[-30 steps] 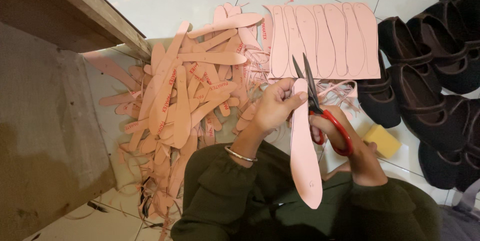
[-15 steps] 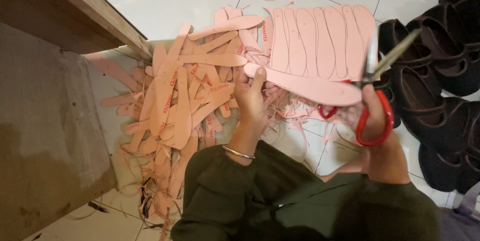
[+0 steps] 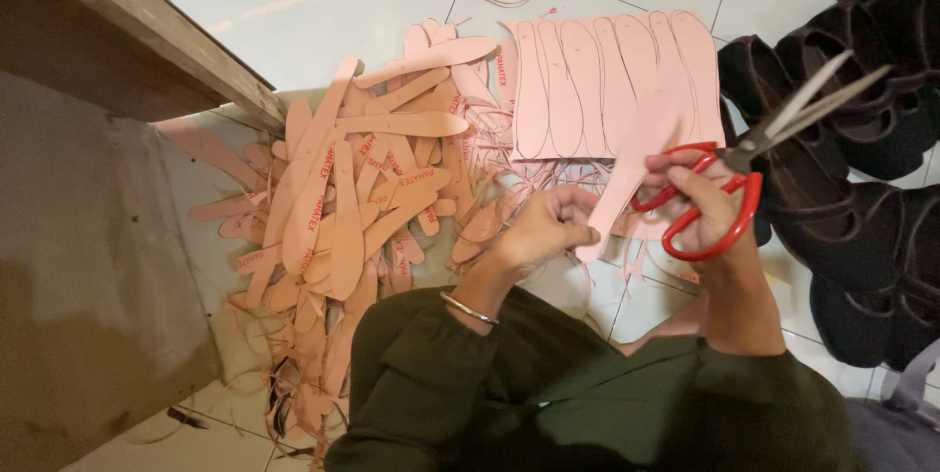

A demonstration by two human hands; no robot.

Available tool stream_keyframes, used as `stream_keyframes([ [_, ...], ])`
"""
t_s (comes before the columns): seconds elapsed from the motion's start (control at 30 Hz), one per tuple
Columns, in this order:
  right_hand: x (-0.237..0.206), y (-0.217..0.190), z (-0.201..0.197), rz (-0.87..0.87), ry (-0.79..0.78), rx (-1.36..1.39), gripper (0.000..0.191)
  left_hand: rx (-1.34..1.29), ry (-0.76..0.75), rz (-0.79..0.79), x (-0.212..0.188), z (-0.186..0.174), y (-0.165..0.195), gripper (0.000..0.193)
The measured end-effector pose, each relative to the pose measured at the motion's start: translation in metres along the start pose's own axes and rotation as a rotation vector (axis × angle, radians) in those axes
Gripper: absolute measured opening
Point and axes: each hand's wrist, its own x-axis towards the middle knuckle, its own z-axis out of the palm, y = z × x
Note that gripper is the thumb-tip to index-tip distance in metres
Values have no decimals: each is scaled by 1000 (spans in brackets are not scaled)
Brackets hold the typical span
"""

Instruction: The person sits on the floor cutting insole shapes from a pink foam sheet using scissors, following drawn outlines. They trim the edges of each cut insole and place the finished pieces onto a growing pile of cut insoles beside them.

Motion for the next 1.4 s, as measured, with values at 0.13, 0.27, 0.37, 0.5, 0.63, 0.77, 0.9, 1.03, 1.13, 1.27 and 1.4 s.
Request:
stream_keyframes([
  [0.13, -3, 7, 14, 23, -58, -8, 21, -41, 138, 16, 5, 3, -6, 31],
  [0.27, -8, 13, 27, 73, -252, -259, 29, -271, 306, 217, 9, -5, 9, 28],
  [0.37, -19, 22, 40, 110, -253, -518, 33, -344, 395, 281, 7, -9, 24, 27],
  [0.5, -27, 30, 53, 22, -371, -785, 30, -340, 454, 295, 4, -5, 35, 28],
  [0.63, -28, 30, 56, 51, -418, -884, 27, -196, 426, 441, 6, -6, 33, 30],
  [0.77, -28, 28, 58, 159, -350, -841, 30, -191, 416, 449, 10, -11, 26, 33],
  [0.9, -30, 27, 65, 155, -317, -775, 32, -198, 427, 449, 11, -10, 23, 35],
  [1.03, -34, 27, 67, 266, -201, -772, 24, -210, 428, 430, 9, -7, 25, 35],
  [1.13, -36, 28, 67, 310, -180, -622, 23, -220, 433, 433, 7, -5, 27, 34],
  [1.27, -38, 32, 67, 263, -160, -675, 23, -227, 447, 418, 7, -4, 30, 29],
  [1.4, -37, 34, 65, 319, -164, -676, 26, -280, 446, 361, 5, -6, 32, 23],
])
